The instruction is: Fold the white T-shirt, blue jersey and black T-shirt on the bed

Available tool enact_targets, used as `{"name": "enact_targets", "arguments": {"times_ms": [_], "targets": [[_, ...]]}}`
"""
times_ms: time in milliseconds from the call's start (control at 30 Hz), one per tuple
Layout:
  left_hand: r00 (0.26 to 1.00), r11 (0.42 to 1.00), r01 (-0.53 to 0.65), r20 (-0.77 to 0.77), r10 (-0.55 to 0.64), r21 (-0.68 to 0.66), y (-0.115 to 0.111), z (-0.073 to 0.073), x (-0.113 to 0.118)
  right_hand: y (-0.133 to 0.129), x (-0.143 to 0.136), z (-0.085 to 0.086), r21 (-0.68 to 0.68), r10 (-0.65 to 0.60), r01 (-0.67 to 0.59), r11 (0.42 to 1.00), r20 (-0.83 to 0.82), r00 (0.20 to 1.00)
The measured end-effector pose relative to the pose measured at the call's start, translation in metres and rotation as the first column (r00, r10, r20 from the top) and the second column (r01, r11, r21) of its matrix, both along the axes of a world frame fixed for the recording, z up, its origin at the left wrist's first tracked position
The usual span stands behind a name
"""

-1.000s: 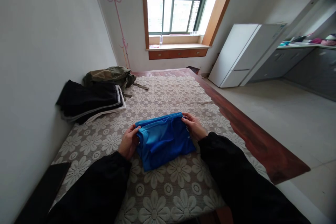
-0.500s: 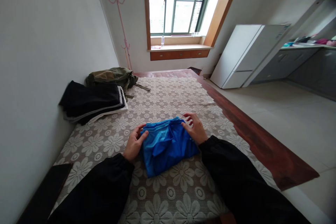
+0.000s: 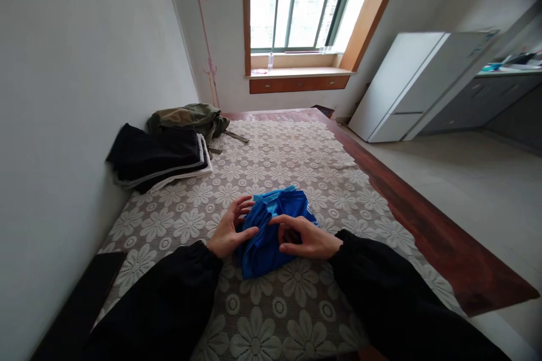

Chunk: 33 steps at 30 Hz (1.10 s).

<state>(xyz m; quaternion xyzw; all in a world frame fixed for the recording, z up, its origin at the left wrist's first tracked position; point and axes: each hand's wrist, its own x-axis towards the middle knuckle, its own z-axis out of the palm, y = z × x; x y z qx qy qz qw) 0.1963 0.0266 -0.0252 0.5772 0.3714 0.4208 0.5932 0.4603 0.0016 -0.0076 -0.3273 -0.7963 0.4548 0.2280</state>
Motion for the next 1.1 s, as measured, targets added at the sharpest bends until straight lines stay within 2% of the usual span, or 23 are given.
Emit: {"name": "enact_targets", "arguments": {"times_ms": [67,167,267,300,367,433,467,500,533,567,633,700,767,833,900,1000,1100], "targets": [[0.994,0.996,-0.045,-0.093,0.052,0.071,-0.002,-0.002,0.003,-0.006,-0.007,0.003,0.182,0.002,-0.022,0.983,0.107,0.994],[0.979,0.990,-0.094,-0.172,0.112,0.107,-0.002,-0.005,0.004,-0.018,-0.023,0.004,0.436,-0.030,-0.098,0.894,0.276,0.961],[0.971,0.988,-0.125,-0.195,0.141,0.094,0.000,-0.007,0.004,-0.027,-0.037,0.001,0.544,-0.034,-0.187,0.818,0.370,0.929],[0.971,0.988,-0.130,-0.190,0.144,0.083,0.001,-0.008,0.004,-0.028,-0.039,-0.001,0.549,-0.026,-0.188,0.815,0.358,0.933],[0.976,0.989,-0.138,-0.160,0.145,0.053,0.002,-0.007,0.004,-0.028,-0.038,-0.004,0.512,-0.030,-0.102,0.853,0.242,0.970],[0.982,0.989,-0.150,-0.116,0.151,0.018,0.003,-0.006,0.004,-0.024,-0.033,-0.007,0.378,-0.139,0.122,0.918,0.018,0.990],[0.983,0.988,-0.157,-0.093,0.157,0.004,0.003,-0.006,0.004,-0.021,-0.030,-0.008,0.260,-0.235,0.255,0.931,-0.105,0.966],[0.984,0.986,-0.166,-0.071,0.165,-0.009,0.003,-0.005,0.004,-0.017,-0.026,-0.008,0.113,-0.348,0.379,0.919,-0.223,0.910],[0.983,0.984,-0.177,-0.050,0.176,-0.020,0.004,-0.005,0.004,-0.012,-0.022,-0.008,-0.049,-0.465,0.477,0.878,-0.328,0.822],[0.981,0.981,-0.190,-0.034,0.189,-0.028,0.004,-0.004,0.004,-0.007,-0.018,-0.009,-0.209,-0.571,0.537,0.817,-0.414,0.708],[0.974,0.973,-0.225,-0.013,0.225,-0.042,0.004,-0.004,0.002,0.008,-0.006,-0.010,-0.465,-0.731,0.571,0.677,-0.517,0.446],[0.963,0.961,-0.270,-0.002,0.271,-0.052,0.005,-0.004,0.001,0.026,0.012,-0.012,-0.595,-0.814,0.591,0.545,-0.545,0.201],[0.947,0.946,-0.320,0.005,0.320,-0.050,0.006,-0.004,-0.001,0.045,0.038,-0.017,-0.618,-0.826,0.657,0.433,-0.563,0.014],[0.934,0.933,-0.357,0.014,0.358,-0.038,0.006,-0.004,-0.002,0.062,0.069,-0.023,-0.591,-0.805,0.735,0.333,-0.584,-0.105],[0.923,0.923,-0.384,0.026,0.385,-0.027,0.006,-0.004,-0.002,0.074,0.098,-0.030,-0.564,-0.786,0.782,0.265,-0.596,-0.164],[0.904,0.907,-0.420,0.067,0.421,-0.041,0.007,-0.005,-0.003,0.083,0.130,-0.040,-0.535,-0.801,0.819,0.207,-0.574,-0.172],[0.873,0.880,-0.470,0.107,0.476,-0.076,0.010,-0.005,-0.006,0.086,0.144,-0.047,-0.507,-0.823,0.852,0.133,-0.535,-0.190]]}}
